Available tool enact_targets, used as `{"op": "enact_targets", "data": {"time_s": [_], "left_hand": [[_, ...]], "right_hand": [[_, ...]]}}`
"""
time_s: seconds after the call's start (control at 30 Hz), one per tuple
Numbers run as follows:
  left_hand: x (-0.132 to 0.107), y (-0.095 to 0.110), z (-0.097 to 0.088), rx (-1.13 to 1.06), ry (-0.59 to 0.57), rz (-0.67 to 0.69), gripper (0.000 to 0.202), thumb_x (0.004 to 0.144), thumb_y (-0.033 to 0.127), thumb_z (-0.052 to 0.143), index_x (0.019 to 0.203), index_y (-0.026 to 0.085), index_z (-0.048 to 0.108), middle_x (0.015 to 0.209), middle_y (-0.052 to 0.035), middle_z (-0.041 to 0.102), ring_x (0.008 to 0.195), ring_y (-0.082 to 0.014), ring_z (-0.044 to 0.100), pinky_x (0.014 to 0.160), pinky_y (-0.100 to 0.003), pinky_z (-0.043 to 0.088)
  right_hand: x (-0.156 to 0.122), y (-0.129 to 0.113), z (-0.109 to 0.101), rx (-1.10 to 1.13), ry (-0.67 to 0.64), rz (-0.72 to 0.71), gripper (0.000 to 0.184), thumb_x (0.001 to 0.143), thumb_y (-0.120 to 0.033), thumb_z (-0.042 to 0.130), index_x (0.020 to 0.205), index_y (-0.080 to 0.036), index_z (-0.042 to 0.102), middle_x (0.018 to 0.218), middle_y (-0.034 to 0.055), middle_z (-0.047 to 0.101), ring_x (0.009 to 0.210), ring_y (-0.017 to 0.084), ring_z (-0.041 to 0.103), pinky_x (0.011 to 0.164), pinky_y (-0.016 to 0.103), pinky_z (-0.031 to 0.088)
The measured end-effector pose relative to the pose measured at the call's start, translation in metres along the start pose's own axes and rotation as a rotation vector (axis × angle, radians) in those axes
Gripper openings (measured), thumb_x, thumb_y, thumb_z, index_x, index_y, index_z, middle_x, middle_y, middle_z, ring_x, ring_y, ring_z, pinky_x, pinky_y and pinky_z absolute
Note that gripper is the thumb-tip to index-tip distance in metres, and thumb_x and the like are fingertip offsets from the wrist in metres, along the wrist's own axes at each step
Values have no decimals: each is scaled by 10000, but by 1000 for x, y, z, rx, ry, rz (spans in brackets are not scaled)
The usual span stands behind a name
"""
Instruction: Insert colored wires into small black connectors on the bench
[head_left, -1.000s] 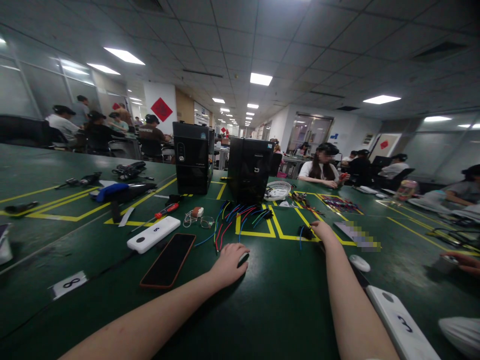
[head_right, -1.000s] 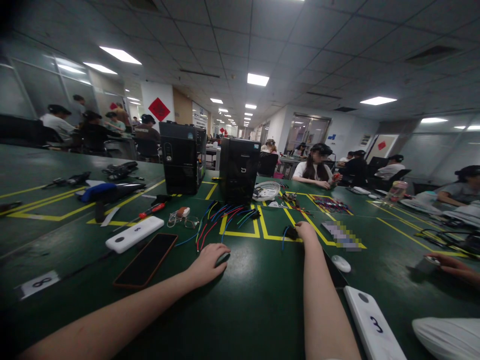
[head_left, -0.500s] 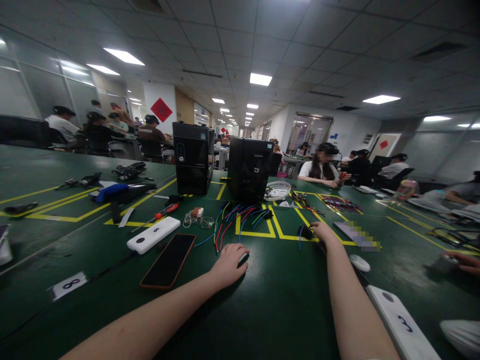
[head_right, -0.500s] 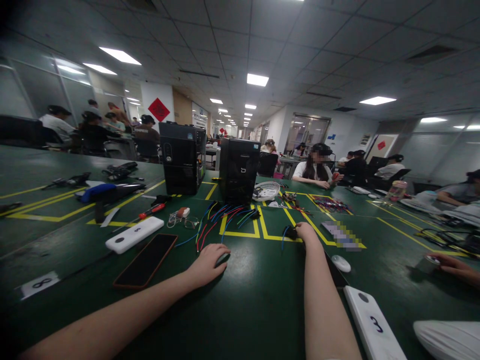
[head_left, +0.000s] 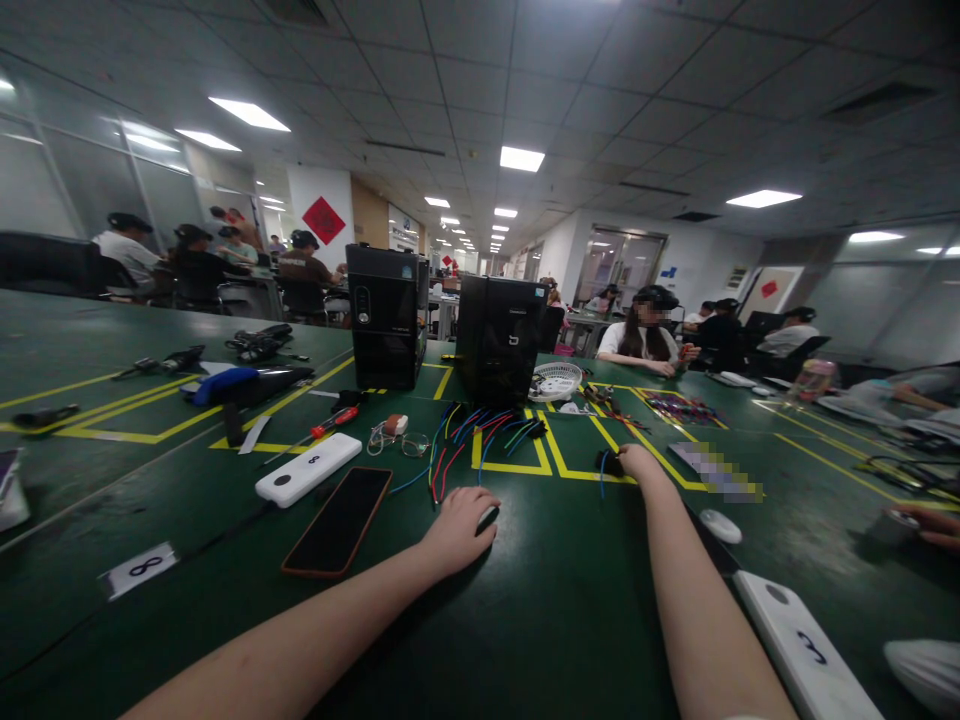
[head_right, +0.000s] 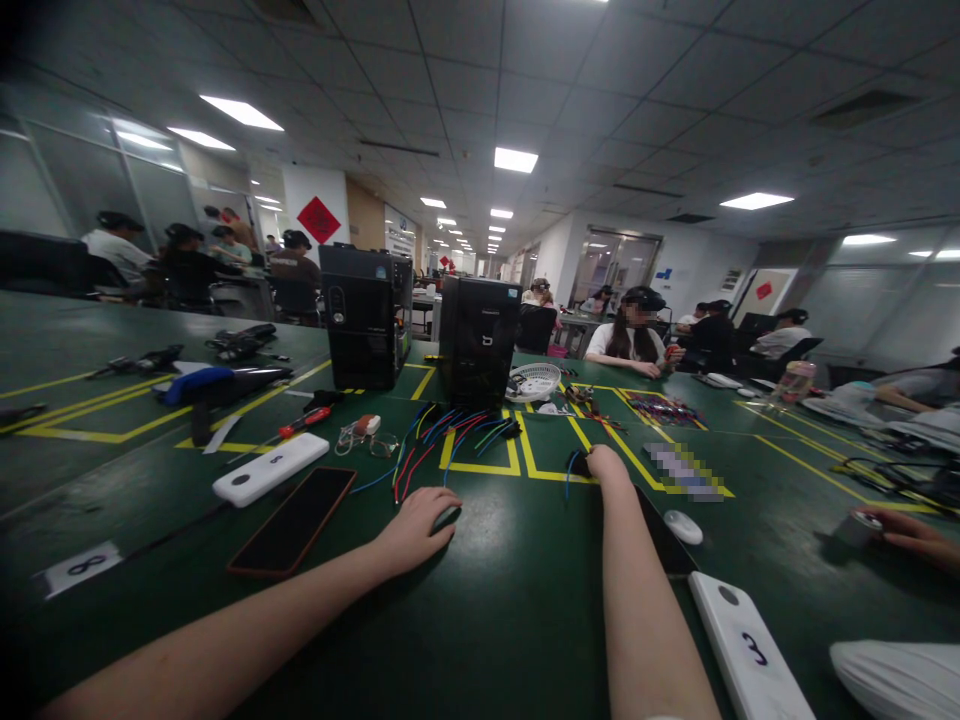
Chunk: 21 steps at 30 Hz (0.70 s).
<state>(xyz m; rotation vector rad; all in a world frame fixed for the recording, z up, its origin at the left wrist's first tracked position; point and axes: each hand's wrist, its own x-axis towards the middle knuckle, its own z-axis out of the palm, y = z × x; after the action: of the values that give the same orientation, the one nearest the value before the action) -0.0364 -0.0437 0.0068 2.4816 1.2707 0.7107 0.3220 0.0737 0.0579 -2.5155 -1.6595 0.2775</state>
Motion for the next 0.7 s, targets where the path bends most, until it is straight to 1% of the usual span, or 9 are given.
{"op": "enact_targets", "data": {"time_s": [0.13, 0.27, 0.37, 0.47, 0.57, 0.63, 0.7], "left_hand": [[0, -1, 1, -5, 3, 1, 296, 801, 270, 496, 1094, 242, 527, 1126, -40, 534, 1107, -224, 439, 1007, -394, 269], [0, -1, 1, -6, 3, 0, 298, 801, 275, 492, 1096, 244, 528, 1123, -42, 536, 1103, -226, 442, 1002, -398, 273], [0, 0, 0, -5, 1, 2, 295, 799, 276, 494, 1090, 241, 532, 1118, -43, 539, 1098, -224, 447, 996, -393, 282], [0, 2, -1, 5, -5, -7, 297, 796, 276, 499, 1088, 240, 536, 1122, -47, 538, 1103, -227, 445, 996, -393, 280], [0, 3, -1, 13, -13, -13, 308, 795, 275, 497, 1098, 241, 534, 1136, -49, 533, 1111, -229, 440, 998, -393, 276], [0, 3, -1, 14, -12, -12, 307, 795, 278, 495, 1098, 242, 534, 1135, -48, 533, 1109, -228, 442, 997, -391, 277], [0, 2, -1, 13, -8, -8, 307, 796, 281, 494, 1097, 242, 533, 1132, -46, 533, 1106, -225, 444, 996, -387, 280]], "right_hand": [[-6, 1, -5, -6, -35, -17, 400, 787, -96, 398, 1128, -155, 600, 1140, 99, 599, 972, 169, 578, 745, 212, 428], [-10, -1, -8, -16, -98, -31, 382, 830, -163, 375, 1154, -125, 573, 1118, 120, 604, 869, 161, 607, 686, 216, 443], [-11, 1, -10, -25, -133, -47, 396, 834, -216, 409, 1197, -120, 533, 1135, 124, 593, 867, 163, 605, 685, 220, 446], [-12, 4, -11, -37, -157, -49, 437, 800, -188, 457, 1234, -148, 500, 1112, 110, 607, 869, 164, 608, 692, 224, 451], [-11, 3, -9, -60, -133, -24, 468, 770, -122, 461, 1233, -172, 503, 1143, 108, 591, 954, 175, 588, 754, 238, 445], [-10, -2, -6, -77, -107, 0, 441, 766, -110, 455, 1196, -164, 539, 1177, 118, 570, 1032, 189, 555, 813, 255, 429], [-9, -8, -3, -90, -93, 34, 391, 771, -126, 455, 1141, -138, 581, 1177, 144, 565, 1061, 214, 540, 838, 293, 425]]}}
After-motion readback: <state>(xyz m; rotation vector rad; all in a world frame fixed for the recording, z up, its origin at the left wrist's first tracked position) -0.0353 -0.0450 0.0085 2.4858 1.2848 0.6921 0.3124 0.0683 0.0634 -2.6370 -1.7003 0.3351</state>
